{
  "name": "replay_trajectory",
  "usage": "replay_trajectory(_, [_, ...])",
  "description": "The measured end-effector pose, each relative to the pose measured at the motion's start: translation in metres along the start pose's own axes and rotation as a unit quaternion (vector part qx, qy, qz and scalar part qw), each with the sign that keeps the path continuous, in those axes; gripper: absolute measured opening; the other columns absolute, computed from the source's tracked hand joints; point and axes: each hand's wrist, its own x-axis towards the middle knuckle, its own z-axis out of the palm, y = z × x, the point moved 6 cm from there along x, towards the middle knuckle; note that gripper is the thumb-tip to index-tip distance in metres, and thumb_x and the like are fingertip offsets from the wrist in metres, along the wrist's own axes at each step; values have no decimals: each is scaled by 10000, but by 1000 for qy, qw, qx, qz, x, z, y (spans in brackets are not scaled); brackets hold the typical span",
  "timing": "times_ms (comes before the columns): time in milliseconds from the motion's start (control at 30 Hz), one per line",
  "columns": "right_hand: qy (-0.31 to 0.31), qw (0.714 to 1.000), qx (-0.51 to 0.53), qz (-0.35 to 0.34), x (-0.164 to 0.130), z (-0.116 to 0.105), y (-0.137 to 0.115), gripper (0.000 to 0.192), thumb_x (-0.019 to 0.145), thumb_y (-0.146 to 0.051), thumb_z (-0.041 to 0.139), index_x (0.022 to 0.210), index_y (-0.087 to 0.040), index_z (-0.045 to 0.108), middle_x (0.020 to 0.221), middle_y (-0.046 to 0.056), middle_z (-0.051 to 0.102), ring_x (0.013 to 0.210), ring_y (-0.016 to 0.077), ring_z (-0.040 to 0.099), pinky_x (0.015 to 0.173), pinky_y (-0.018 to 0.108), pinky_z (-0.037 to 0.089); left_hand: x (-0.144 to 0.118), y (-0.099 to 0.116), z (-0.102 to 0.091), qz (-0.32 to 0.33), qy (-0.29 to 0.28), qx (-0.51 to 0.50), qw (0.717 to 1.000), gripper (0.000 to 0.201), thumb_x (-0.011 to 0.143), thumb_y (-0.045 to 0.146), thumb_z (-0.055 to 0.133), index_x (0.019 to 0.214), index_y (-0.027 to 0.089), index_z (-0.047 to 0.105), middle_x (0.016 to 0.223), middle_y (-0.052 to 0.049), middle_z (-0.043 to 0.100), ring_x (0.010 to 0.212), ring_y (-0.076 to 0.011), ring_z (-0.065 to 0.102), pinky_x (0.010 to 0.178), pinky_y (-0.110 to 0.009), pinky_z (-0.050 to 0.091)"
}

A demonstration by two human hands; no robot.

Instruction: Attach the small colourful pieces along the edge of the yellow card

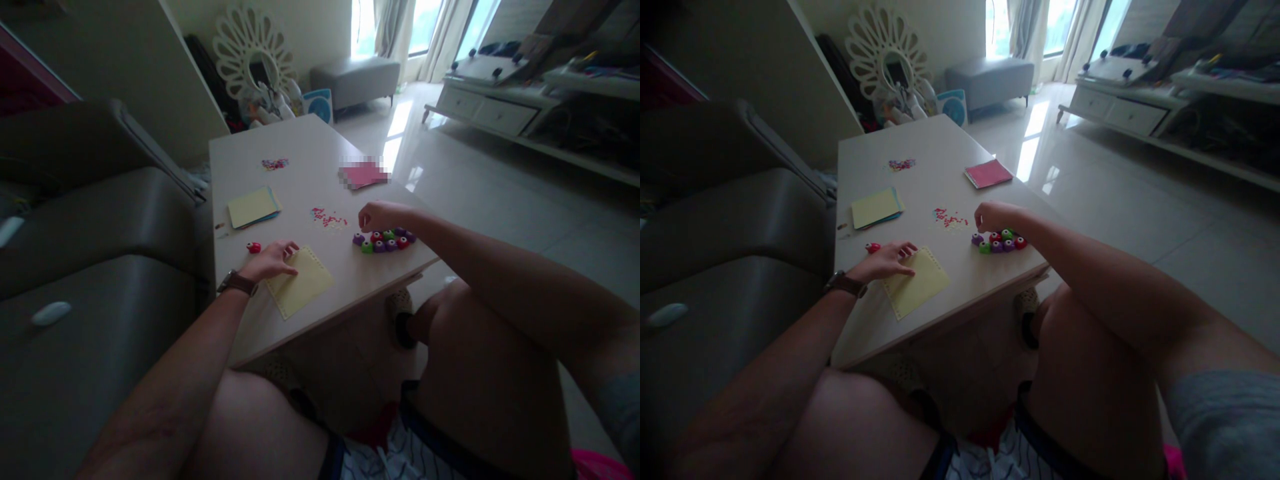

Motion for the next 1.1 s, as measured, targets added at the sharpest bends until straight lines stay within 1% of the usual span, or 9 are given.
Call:
replay_trajectory(100, [-14,1000,2,-7,-1,2,-2,130,789,-169,666,882,-192,754,800,56,734,618,141,583,588,296,411,-1,2,-1,1,0,-1,1000,619,540,327,844,1104,184,635,1011,-63,630,961,-244,595,830,-336,480])
replay_trajectory(200, [-33,999,7,-9,0,6,-1,137,801,-163,658,893,-196,753,786,52,730,620,141,589,594,293,422,-2,3,-1,10,4,4,1000,605,576,370,833,1113,175,634,1028,-76,622,958,-246,596,836,-343,482])
replay_trajectory(333, [-38,999,6,-9,1,8,0,148,809,-154,656,915,-192,751,795,56,730,609,136,584,591,291,424,0,-2,0,18,14,26,999,611,585,418,841,1110,185,633,1051,-82,602,960,-249,590,853,-350,486])
replay_trajectory(467, [-47,999,-9,-12,-1,8,-2,172,815,-166,661,961,-176,752,851,77,740,636,144,589,609,301,422,2,-7,1,14,10,29,999,618,580,399,848,1122,204,623,1049,-71,601,960,-243,588,845,-345,490])
replay_trajectory(667, [-77,997,-21,-9,-5,9,-7,228,814,-186,667,1026,-147,742,876,91,740,665,152,594,609,293,417,1,-3,1,8,-1,16,1000,616,591,355,825,1143,181,614,1061,-72,630,940,-234,599,806,-342,495])
replay_trajectory(800, [-75,997,-22,-10,-7,5,-7,195,804,-157,653,976,-148,744,845,77,740,666,150,604,606,286,419,0,0,1,3,-8,4,1000,625,566,323,836,1135,182,619,1043,-63,650,886,-219,611,757,-326,496])
replay_trajectory(900, [-71,997,-43,-1,-9,1,-5,169,754,-121,676,903,-147,750,806,67,736,651,149,602,584,281,413,-1,2,1,-3,-13,-2,1000,642,553,291,843,1144,182,619,1028,-55,667,857,-208,616,730,-312,492])
replay_trajectory(1000, [-85,993,-81,9,-11,0,-3,132,709,-124,718,831,-154,760,744,65,728,615,155,592,568,293,410,-1,3,1,-6,-13,-2,1000,657,555,275,846,1163,183,615,1011,-49,674,862,-208,620,734,-308,489])
replay_trajectory(1100, [-100,991,-87,8,-13,2,-2,117,698,-127,730,803,-160,772,711,71,725,597,163,594,571,307,422,-1,3,1,2,-8,2,1000,660,557,261,851,1170,184,617,992,-45,663,882,-213,616,760,-315,486])
